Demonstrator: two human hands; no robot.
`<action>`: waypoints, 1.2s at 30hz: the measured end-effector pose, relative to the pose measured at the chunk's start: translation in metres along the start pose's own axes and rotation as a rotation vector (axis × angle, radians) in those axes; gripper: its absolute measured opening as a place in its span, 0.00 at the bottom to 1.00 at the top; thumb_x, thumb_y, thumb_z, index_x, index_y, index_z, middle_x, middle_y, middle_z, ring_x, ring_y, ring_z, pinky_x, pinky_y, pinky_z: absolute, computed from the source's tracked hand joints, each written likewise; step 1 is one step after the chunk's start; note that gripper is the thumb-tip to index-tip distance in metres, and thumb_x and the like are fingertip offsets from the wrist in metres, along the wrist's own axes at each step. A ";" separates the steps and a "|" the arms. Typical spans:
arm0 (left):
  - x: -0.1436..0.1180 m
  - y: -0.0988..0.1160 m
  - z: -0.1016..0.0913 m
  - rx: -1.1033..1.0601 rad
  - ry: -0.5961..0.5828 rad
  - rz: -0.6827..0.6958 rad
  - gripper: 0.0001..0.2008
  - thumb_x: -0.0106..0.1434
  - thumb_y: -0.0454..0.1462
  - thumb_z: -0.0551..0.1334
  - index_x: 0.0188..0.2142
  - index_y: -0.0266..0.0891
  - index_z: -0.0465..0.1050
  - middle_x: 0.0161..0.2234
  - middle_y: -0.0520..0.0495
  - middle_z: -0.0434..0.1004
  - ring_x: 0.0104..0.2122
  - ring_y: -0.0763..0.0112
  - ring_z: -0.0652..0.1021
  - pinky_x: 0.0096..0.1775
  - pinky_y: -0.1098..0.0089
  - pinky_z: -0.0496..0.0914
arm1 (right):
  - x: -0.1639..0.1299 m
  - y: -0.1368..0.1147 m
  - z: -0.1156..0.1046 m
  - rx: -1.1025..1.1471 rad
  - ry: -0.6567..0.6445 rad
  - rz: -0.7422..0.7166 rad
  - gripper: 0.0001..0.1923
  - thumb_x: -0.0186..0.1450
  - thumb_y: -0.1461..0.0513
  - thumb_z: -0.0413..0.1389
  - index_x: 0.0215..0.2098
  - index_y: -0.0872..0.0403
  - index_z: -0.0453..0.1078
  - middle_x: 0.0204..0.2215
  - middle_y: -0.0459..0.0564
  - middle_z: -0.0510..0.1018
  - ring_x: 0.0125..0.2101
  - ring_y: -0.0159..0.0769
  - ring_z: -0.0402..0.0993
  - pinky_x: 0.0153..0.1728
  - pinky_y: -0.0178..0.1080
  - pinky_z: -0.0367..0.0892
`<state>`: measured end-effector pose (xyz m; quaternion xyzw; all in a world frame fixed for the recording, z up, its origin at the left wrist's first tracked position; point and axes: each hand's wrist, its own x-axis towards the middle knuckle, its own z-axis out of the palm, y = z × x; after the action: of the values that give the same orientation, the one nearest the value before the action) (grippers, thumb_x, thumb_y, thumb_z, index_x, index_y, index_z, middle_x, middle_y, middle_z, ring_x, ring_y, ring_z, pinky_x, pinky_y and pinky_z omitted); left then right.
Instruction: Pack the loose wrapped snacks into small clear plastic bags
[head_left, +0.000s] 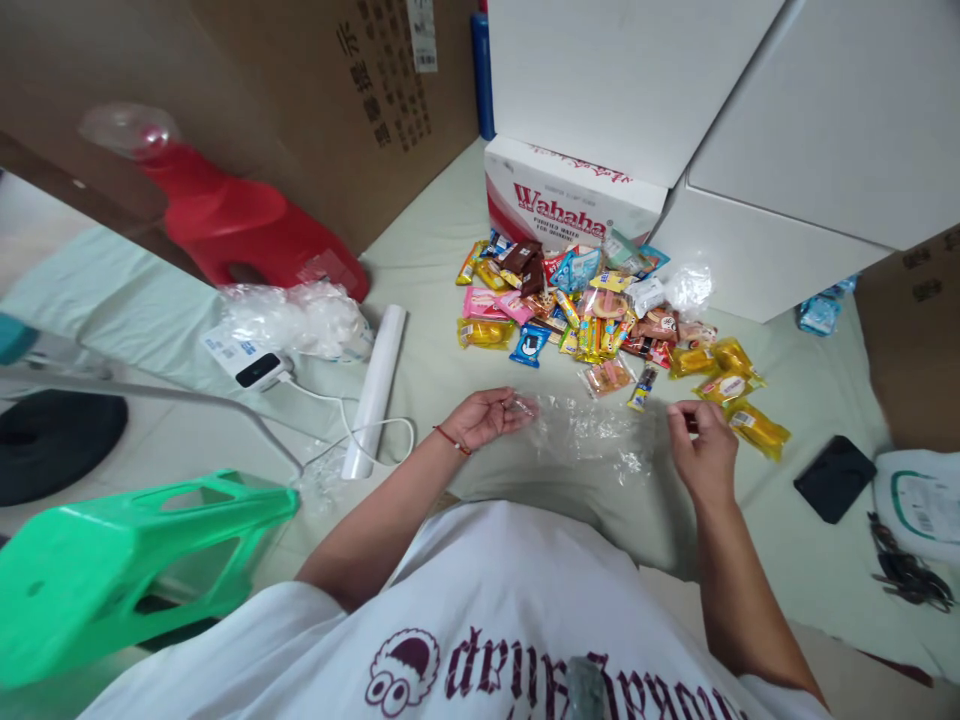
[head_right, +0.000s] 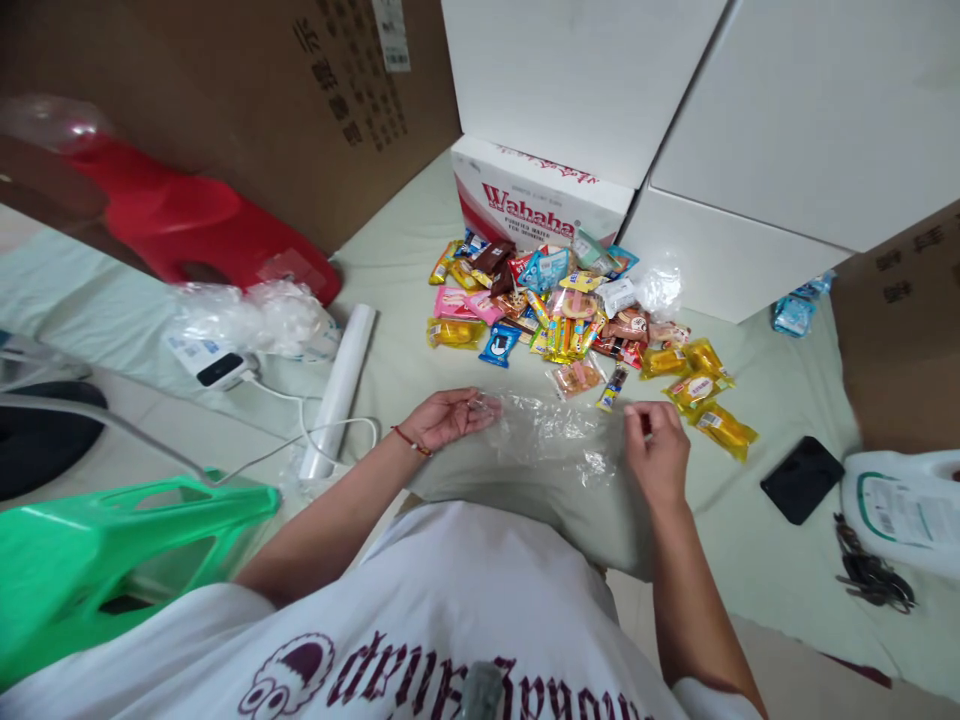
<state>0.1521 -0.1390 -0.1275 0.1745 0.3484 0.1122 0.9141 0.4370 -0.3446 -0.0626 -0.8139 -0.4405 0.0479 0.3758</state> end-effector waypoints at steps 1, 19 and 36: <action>0.001 -0.001 0.001 0.016 -0.002 -0.005 0.07 0.66 0.34 0.62 0.35 0.32 0.78 0.43 0.34 0.85 0.43 0.61 0.85 0.51 0.61 0.77 | -0.007 -0.015 0.005 0.005 -0.041 -0.120 0.15 0.70 0.49 0.55 0.38 0.51 0.75 0.37 0.53 0.77 0.37 0.41 0.72 0.43 0.46 0.69; -0.034 -0.062 0.043 0.581 0.492 0.506 0.24 0.47 0.50 0.77 0.35 0.39 0.72 0.33 0.51 0.74 0.38 0.66 0.75 0.38 0.69 0.67 | -0.054 -0.111 0.090 1.087 -0.451 0.639 0.16 0.55 0.52 0.70 0.30 0.51 0.70 0.27 0.41 0.69 0.27 0.29 0.65 0.27 0.31 0.71; -0.007 -0.018 0.021 0.782 0.447 0.527 0.09 0.64 0.40 0.64 0.34 0.41 0.65 0.24 0.59 0.63 0.20 0.77 0.70 0.23 0.76 0.64 | -0.023 -0.005 0.029 0.907 -0.280 0.865 0.19 0.49 0.58 0.74 0.30 0.53 0.69 0.27 0.45 0.80 0.24 0.30 0.75 0.22 0.31 0.72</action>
<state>0.1627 -0.1627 -0.1163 0.5566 0.4953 0.2344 0.6244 0.4080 -0.3439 -0.0854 -0.6641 -0.0533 0.4826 0.5685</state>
